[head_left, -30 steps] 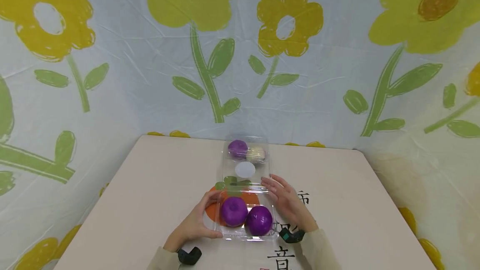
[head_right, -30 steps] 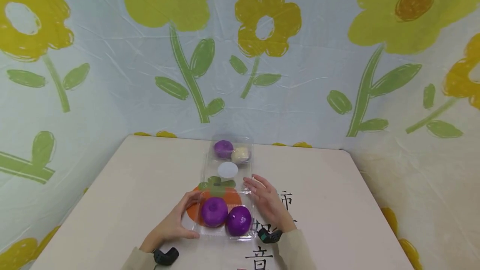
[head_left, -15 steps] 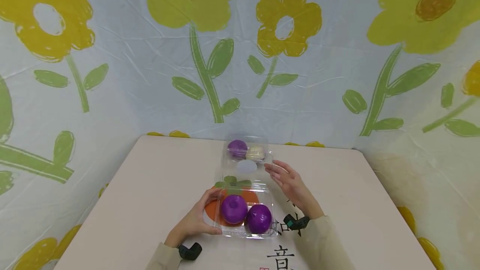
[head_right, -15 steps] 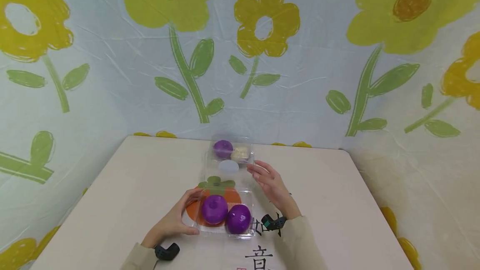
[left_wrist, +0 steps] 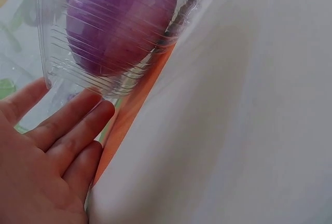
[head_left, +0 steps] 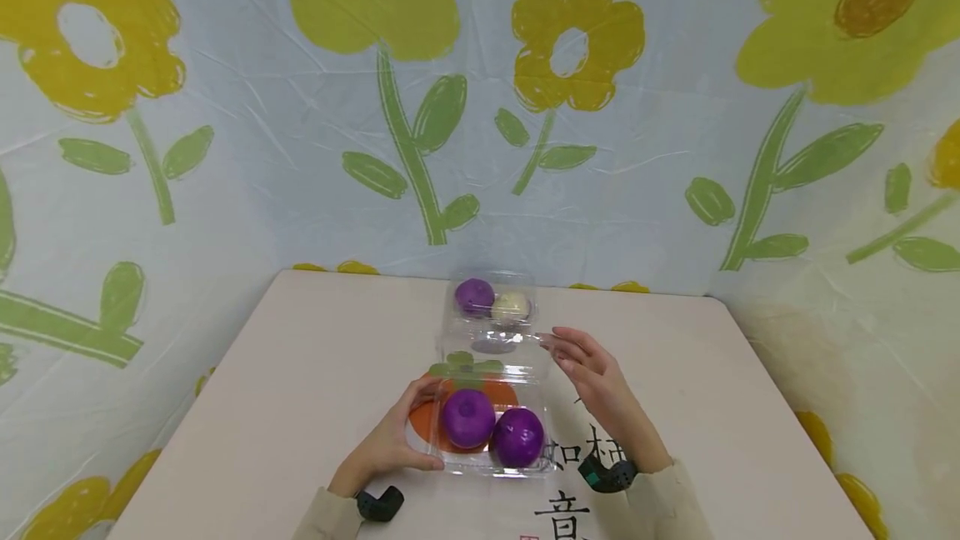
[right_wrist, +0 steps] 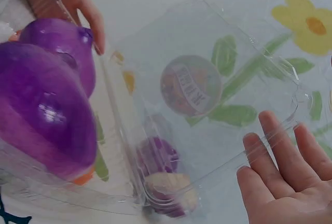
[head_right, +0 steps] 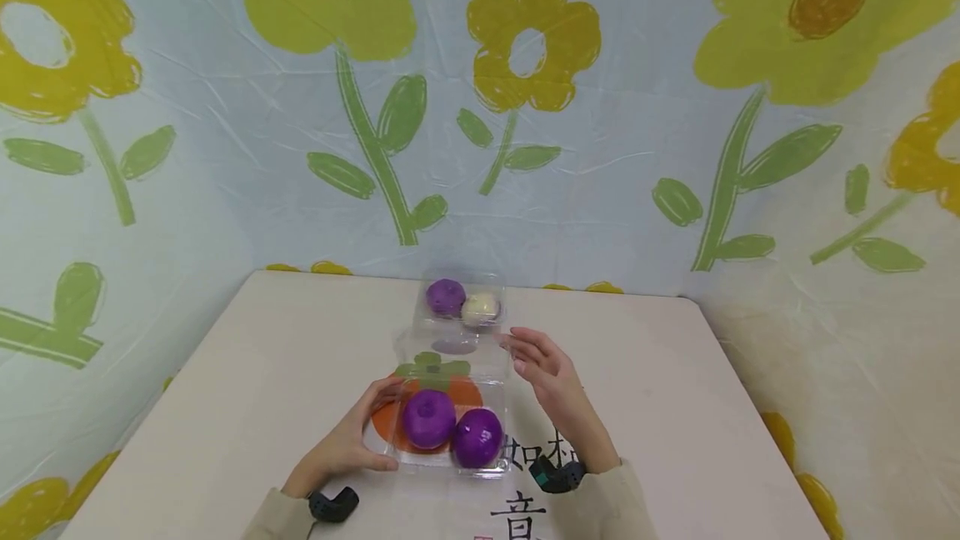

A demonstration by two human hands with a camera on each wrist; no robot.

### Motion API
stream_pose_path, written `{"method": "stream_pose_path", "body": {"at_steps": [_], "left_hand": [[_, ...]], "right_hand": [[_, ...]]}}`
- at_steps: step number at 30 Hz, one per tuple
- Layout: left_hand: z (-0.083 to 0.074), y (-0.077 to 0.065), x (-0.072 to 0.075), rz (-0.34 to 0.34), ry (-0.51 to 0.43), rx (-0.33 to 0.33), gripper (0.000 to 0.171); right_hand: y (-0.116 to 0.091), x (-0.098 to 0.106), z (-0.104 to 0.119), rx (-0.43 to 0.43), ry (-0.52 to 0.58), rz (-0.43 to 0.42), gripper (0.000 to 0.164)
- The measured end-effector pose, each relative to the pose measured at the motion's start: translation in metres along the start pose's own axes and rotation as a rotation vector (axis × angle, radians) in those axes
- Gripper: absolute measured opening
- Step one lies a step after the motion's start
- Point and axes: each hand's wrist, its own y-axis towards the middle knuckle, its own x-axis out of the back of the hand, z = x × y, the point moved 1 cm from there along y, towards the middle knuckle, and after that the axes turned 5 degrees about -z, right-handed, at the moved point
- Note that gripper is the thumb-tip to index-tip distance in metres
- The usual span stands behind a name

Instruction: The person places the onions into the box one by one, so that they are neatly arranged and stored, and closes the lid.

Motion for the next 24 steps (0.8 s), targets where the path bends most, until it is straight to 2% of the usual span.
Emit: {"method": "stream_pose_path", "body": {"at_steps": [8, 12, 15, 18, 21, 24], "left_hand": [[0.001, 0.000, 0.001, 0.000, 0.009, -0.004, 0.112], [0.001, -0.001, 0.001, -0.002, 0.006, 0.031, 0.112], [0.000, -0.001, 0.001, 0.001, -0.003, 0.003, 0.113], [0.001, 0.000, 0.001, 0.002, -0.018, -0.031, 0.112], [0.002, -0.001, 0.002, -0.001, -0.051, -0.037, 0.104], [0.004, -0.002, 0.004, -0.008, -0.075, -0.022, 0.090]], "right_hand": [[-0.025, -0.012, 0.000, 0.021, -0.026, 0.005, 0.041], [-0.037, -0.017, -0.008, 0.007, -0.083, -0.053, 0.037], [-0.044, -0.020, -0.016, 0.023, -0.096, -0.090, 0.034], [-0.050, -0.024, -0.023, 0.072, -0.056, -0.107, 0.036], [-0.056, -0.026, -0.027, 0.090, -0.031, -0.138, 0.042], [-0.061, -0.026, -0.031, 0.050, -0.040, -0.166, 0.052]]}}
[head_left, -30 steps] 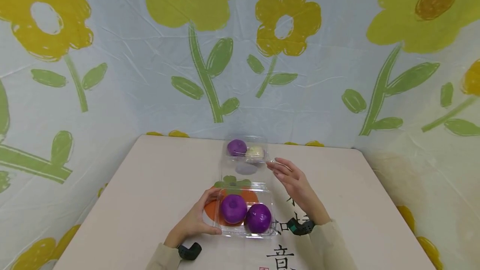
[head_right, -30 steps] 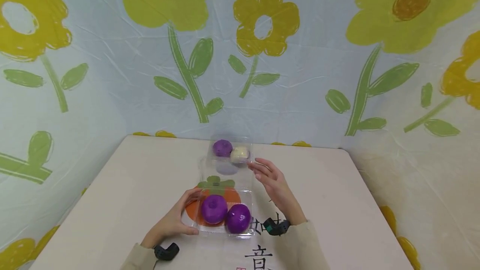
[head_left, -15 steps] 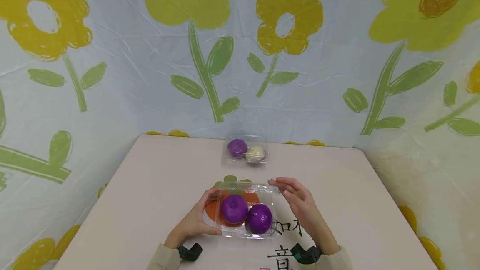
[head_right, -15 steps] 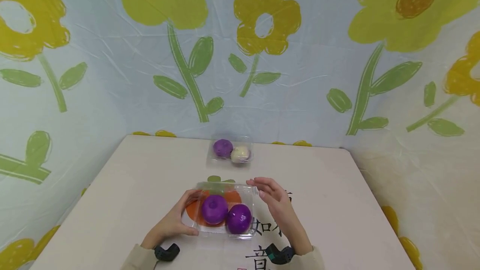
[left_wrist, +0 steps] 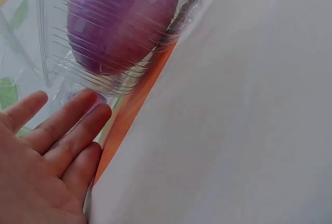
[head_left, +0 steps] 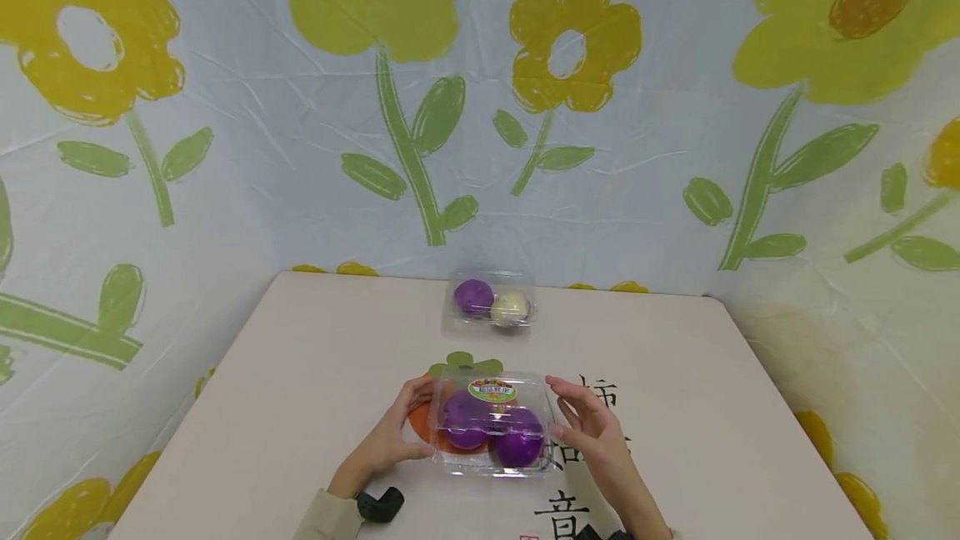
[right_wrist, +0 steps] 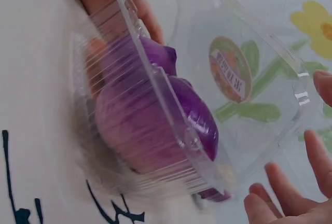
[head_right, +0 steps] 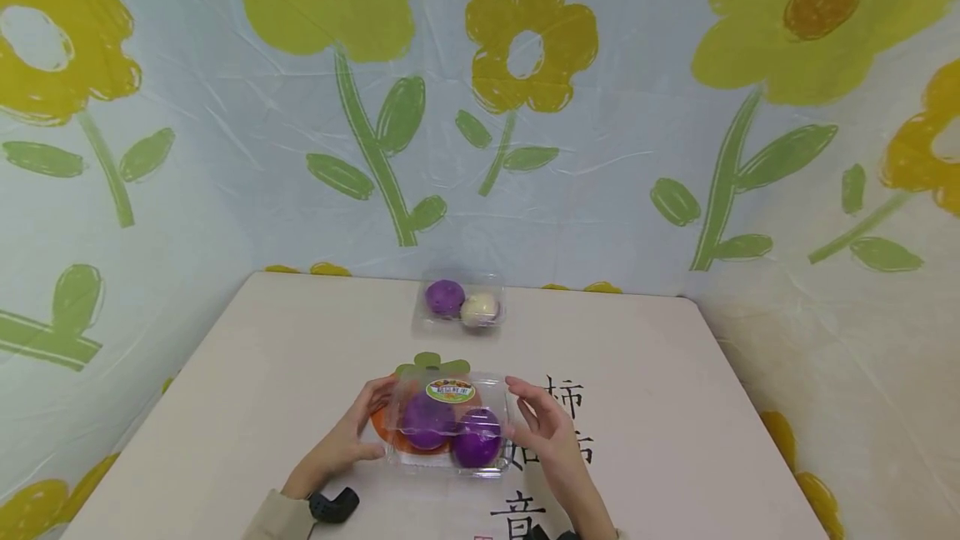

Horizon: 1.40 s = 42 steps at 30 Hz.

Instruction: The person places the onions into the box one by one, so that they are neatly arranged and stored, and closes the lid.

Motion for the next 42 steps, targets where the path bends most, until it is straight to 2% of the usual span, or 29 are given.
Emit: {"method": "stream_pose_path", "body": {"at_steps": [3, 4, 6, 10, 12, 15, 18, 21, 25, 29, 34, 38, 42], "left_hand": [[-0.001, -0.001, 0.001, -0.033, -0.008, 0.043, 0.069], [-0.002, -0.001, 0.001, -0.057, -0.006, 0.075, 0.060], [-0.007, 0.000, 0.001, -0.126, -0.005, 0.149, 0.047], [-0.026, -0.002, -0.003, -0.272, -0.010, 0.290, 0.031], [-0.034, -0.004, -0.005, -0.278, -0.035, 0.346, 0.028], [-0.039, -0.009, -0.008, -0.185, -0.091, 0.383, 0.033], [-0.041, -0.014, -0.010, -0.069, -0.133, 0.381, 0.039], [-0.041, -0.018, -0.011, -0.012, -0.151, 0.359, 0.039], [-0.039, -0.021, -0.012, 0.017, -0.177, 0.325, 0.032], [-0.034, -0.023, -0.013, 0.043, -0.211, 0.285, 0.024], [-0.030, -0.024, -0.014, 0.036, -0.198, 0.224, 0.017], [-0.030, -0.024, -0.015, 0.052, -0.175, 0.204, 0.015], [-0.030, -0.024, -0.016, 0.084, -0.171, 0.200, 0.016]], "right_hand": [[-0.004, 0.003, -0.004, -0.064, -0.029, -0.008, 0.061], [-0.005, 0.004, -0.006, -0.084, -0.035, -0.009, 0.063], [-0.007, 0.005, -0.009, -0.114, -0.043, -0.010, 0.066], [-0.010, 0.007, -0.013, -0.165, -0.047, -0.017, 0.071], [-0.011, 0.007, -0.014, -0.188, -0.040, -0.020, 0.074], [-0.013, 0.009, -0.015, -0.243, -0.052, -0.017, 0.079], [-0.014, 0.009, -0.015, -0.309, -0.071, 0.001, 0.081], [-0.015, 0.010, -0.016, -0.336, -0.079, 0.027, 0.082], [-0.016, 0.010, -0.017, -0.331, -0.074, 0.049, 0.083], [-0.017, 0.010, -0.019, -0.345, -0.073, 0.032, 0.084], [-0.019, 0.009, -0.021, -0.375, -0.106, 0.015, 0.081], [-0.020, 0.007, -0.021, -0.406, -0.130, 0.021, 0.068], [-0.021, 0.008, -0.020, -0.449, -0.080, 0.073, 0.045]]}}
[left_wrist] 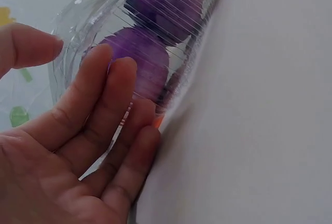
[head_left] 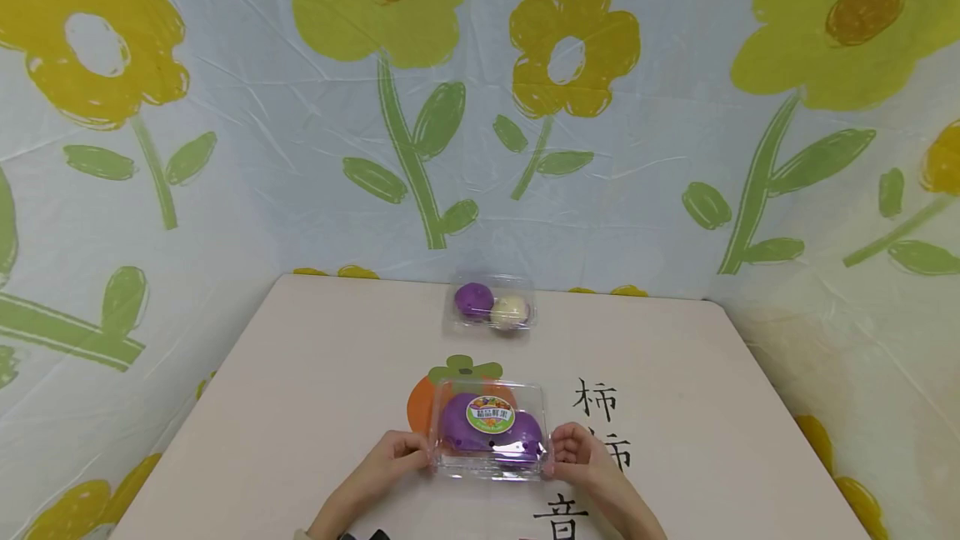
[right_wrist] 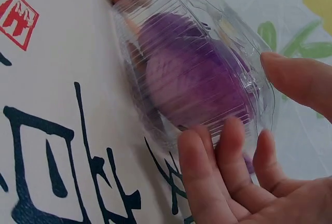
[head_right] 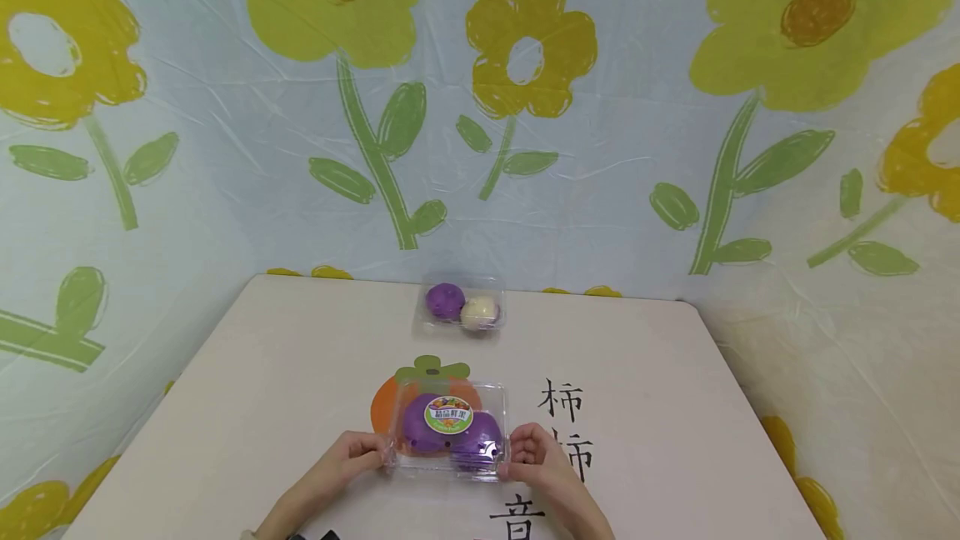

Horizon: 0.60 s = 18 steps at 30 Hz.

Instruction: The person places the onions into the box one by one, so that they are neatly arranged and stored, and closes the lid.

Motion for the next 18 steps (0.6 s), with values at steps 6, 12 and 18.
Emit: {"method": "stream_pose_path", "body": {"at_steps": [6, 12, 18], "left_hand": [[-0.002, 0.003, 0.000, 0.032, -0.033, 0.011, 0.017], [-0.003, 0.003, -0.003, 0.074, -0.178, 0.148, 0.026], [-0.001, 0.004, -0.008, 0.100, -0.262, 0.218, 0.036]], "right_hand": [[-0.002, 0.002, -0.001, -0.061, 0.067, 0.147, 0.010], [-0.001, 0.004, -0.005, -0.146, 0.081, 0.243, 0.010], [0.006, 0.005, -0.015, -0.101, 0.141, 0.368, 0.025]]}}
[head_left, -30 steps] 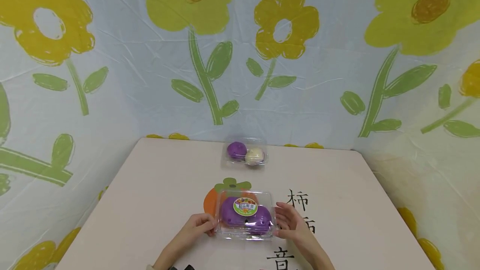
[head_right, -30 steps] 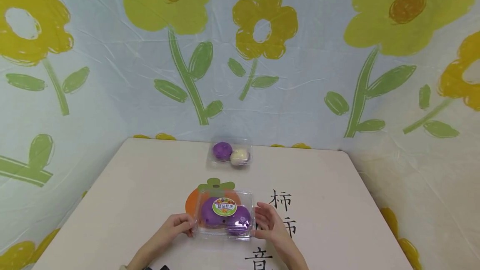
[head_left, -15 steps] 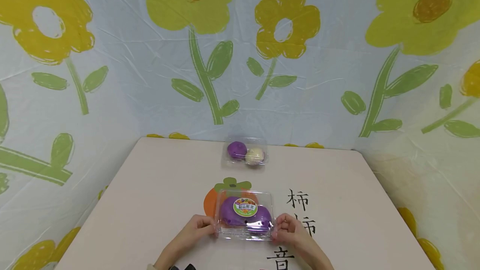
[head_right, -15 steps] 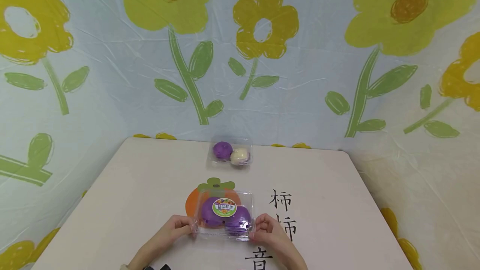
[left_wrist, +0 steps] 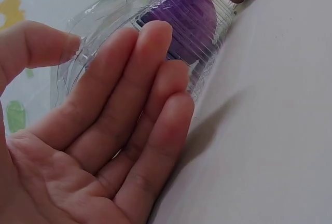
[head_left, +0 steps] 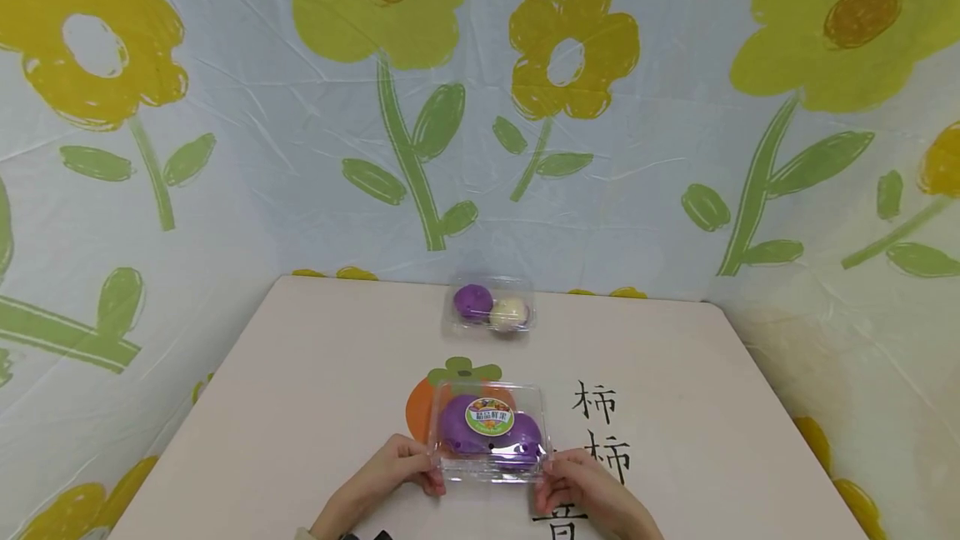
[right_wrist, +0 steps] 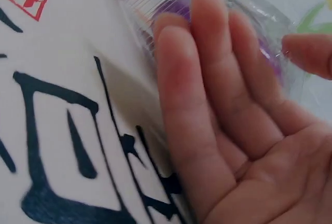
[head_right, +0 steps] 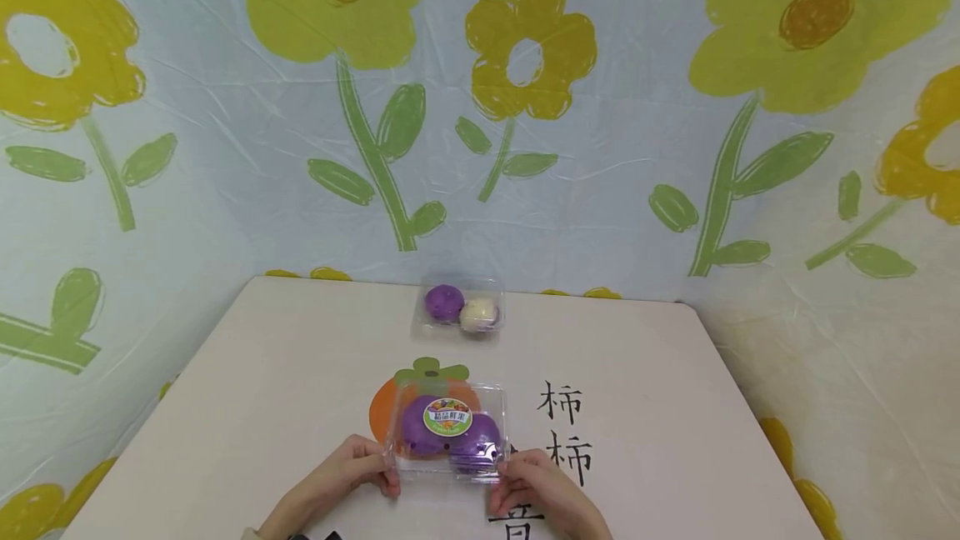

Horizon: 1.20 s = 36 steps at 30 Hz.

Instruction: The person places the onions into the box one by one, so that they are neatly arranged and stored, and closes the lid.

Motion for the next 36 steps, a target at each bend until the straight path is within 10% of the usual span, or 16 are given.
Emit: {"method": "stream_pose_path", "body": {"at_steps": [10, 36], "left_hand": [[0.005, 0.000, 0.000, -0.011, -0.051, -0.055, 0.035], [0.005, 0.001, 0.001, -0.071, -0.022, 0.000, 0.041]], "right_hand": [[0.005, 0.004, -0.013, 0.110, 0.126, 0.113, 0.035], [0.008, 0.004, -0.015, 0.107, 0.121, 0.079, 0.039]]}}
